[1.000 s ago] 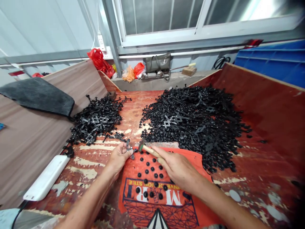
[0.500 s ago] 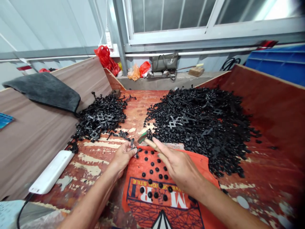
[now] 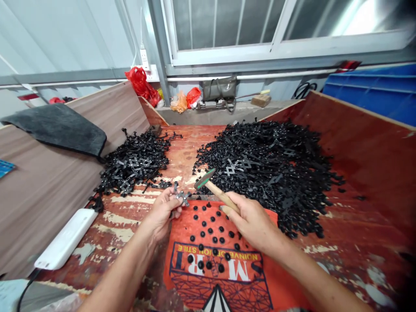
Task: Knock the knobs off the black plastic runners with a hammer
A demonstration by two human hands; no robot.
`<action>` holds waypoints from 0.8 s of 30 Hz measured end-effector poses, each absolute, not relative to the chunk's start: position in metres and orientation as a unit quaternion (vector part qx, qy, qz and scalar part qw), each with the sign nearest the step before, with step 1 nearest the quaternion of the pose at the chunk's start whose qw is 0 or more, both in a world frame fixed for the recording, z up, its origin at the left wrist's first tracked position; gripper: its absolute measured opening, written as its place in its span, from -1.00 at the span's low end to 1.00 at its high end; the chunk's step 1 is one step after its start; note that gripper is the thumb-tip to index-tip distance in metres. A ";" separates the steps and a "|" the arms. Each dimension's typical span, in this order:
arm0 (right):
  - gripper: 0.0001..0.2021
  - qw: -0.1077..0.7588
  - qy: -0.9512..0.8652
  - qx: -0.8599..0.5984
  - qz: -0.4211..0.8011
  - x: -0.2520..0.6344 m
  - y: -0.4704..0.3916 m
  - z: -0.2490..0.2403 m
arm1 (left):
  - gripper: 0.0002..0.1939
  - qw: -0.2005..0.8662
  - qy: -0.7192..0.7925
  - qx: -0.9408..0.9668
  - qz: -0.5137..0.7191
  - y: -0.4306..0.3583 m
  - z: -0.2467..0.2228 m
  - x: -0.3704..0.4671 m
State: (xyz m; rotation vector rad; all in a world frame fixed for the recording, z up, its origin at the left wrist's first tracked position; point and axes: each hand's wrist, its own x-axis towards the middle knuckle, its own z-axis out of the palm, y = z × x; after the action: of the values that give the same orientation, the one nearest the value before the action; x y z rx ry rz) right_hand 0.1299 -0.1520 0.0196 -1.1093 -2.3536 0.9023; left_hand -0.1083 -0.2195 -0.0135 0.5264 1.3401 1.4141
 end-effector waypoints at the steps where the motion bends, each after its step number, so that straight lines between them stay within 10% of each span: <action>1: -0.86 0.192 -0.838 -0.394 0.326 0.133 -0.153 0.016 | -0.59 0.533 0.571 0.218 0.586 -0.218 -0.014 -0.107; 16: -0.94 0.227 -0.836 -0.338 0.367 0.080 -0.157 0.017 | -0.25 0.502 0.560 0.230 0.618 -0.229 0.005 -0.058; 24: -0.84 0.222 -0.842 -0.296 0.391 0.073 -0.156 0.021 | -0.55 0.618 0.528 0.203 0.546 -0.228 0.007 -0.078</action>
State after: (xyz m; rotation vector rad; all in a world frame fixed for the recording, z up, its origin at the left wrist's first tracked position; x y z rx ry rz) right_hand 0.0734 -0.1559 0.0211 -0.8175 -2.3271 1.0808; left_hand -0.0780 -0.2276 0.0073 0.4661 1.2144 1.2562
